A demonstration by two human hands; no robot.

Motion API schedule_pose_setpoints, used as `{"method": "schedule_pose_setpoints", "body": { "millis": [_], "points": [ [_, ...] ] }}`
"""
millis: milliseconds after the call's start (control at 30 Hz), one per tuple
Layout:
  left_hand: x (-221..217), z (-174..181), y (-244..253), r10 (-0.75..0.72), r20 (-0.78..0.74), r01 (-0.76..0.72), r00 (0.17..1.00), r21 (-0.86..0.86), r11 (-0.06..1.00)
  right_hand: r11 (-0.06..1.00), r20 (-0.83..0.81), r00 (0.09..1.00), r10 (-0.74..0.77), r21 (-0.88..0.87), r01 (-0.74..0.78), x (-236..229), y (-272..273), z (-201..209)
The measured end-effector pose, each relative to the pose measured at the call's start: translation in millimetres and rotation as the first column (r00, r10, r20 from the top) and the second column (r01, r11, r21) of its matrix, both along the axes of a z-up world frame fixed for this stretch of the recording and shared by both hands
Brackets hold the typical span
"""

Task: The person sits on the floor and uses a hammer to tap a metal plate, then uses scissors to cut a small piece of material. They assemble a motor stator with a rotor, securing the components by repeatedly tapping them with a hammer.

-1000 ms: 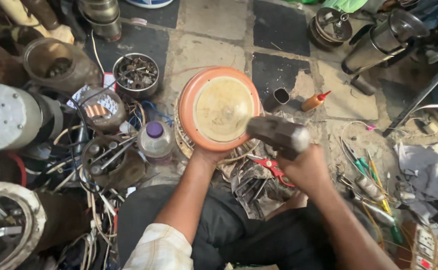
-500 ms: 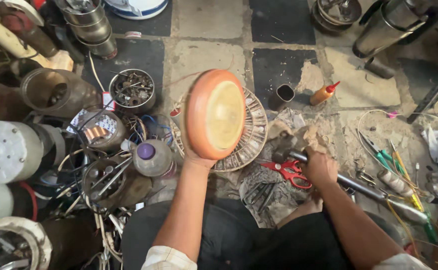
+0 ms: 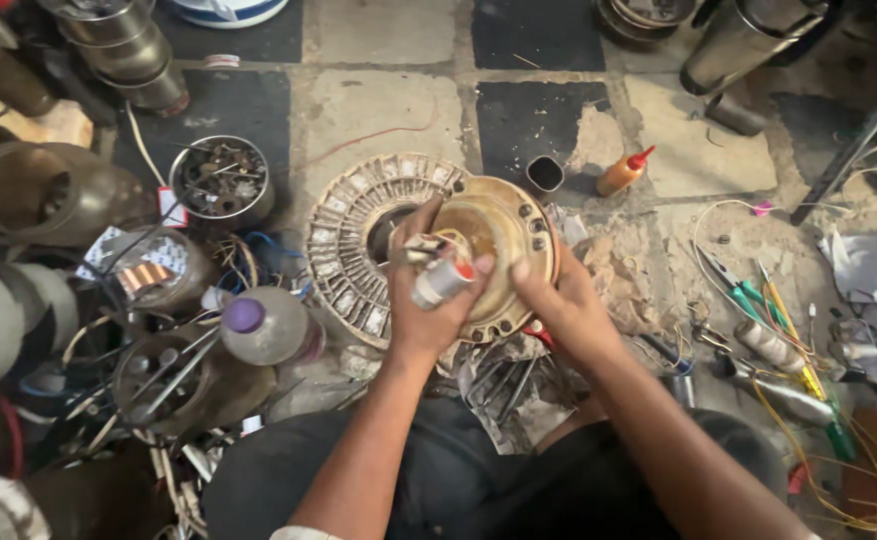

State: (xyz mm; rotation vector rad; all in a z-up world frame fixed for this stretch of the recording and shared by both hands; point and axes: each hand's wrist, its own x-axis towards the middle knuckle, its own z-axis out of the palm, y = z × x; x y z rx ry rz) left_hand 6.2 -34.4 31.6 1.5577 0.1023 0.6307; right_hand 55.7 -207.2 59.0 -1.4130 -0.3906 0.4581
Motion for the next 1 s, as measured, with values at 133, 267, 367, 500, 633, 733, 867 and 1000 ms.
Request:
{"method": "schedule_pose_setpoints", "body": {
  "millis": [133,267,367,500,633,733,867,1000],
  "points": [
    [2.6,3.1,2.7,0.157,-0.059,-0.111,0.986,0.471,0.875,0.950,-0.305,0.945,-0.118,0.242,0.197,16.6,10.2,-49.5],
    [5.8,-8.1,42.3,-0.299,-0.049,0.303,0.953,0.115,0.946,0.913,-0.409,0.907,-0.103,0.323,0.250,32.9,-5.5,-83.6],
    [19.7,-27.1,40.3,-0.240,0.029,0.223,0.970,-0.495,0.840,0.916,-0.361,0.931,-0.055,0.354,0.191,38.2,-13.6,-82.4],
    [31.6,-53.1,17.4,-0.127,-0.091,0.068,0.988,-0.483,0.873,0.934,-0.326,0.943,-0.063,0.314,0.171,28.7,-12.3,-74.5],
    [25.8,-50.5,16.3,0.041,-0.055,-0.060,0.998,-0.421,0.905,0.976,-0.171,0.965,-0.199,0.057,0.212,24.5,-5.7,-78.3],
    [22.3,-37.7,15.2,0.106,-0.082,-0.123,0.991,-0.247,0.961,0.947,0.111,0.965,-0.236,-0.196,0.254,32.0,-10.7,-83.0],
    [16.9,-25.8,5.4,0.126,-0.094,-0.137,0.988,-0.115,0.984,0.917,0.248,0.924,-0.291,-0.202,0.343,31.3,-11.5,-90.9],
    [14.1,-17.3,-0.2,0.167,-0.069,-0.173,0.983,-0.093,0.981,0.948,0.098,0.950,-0.297,-0.086,0.305,32.1,-9.6,-88.4]
  ]
}}
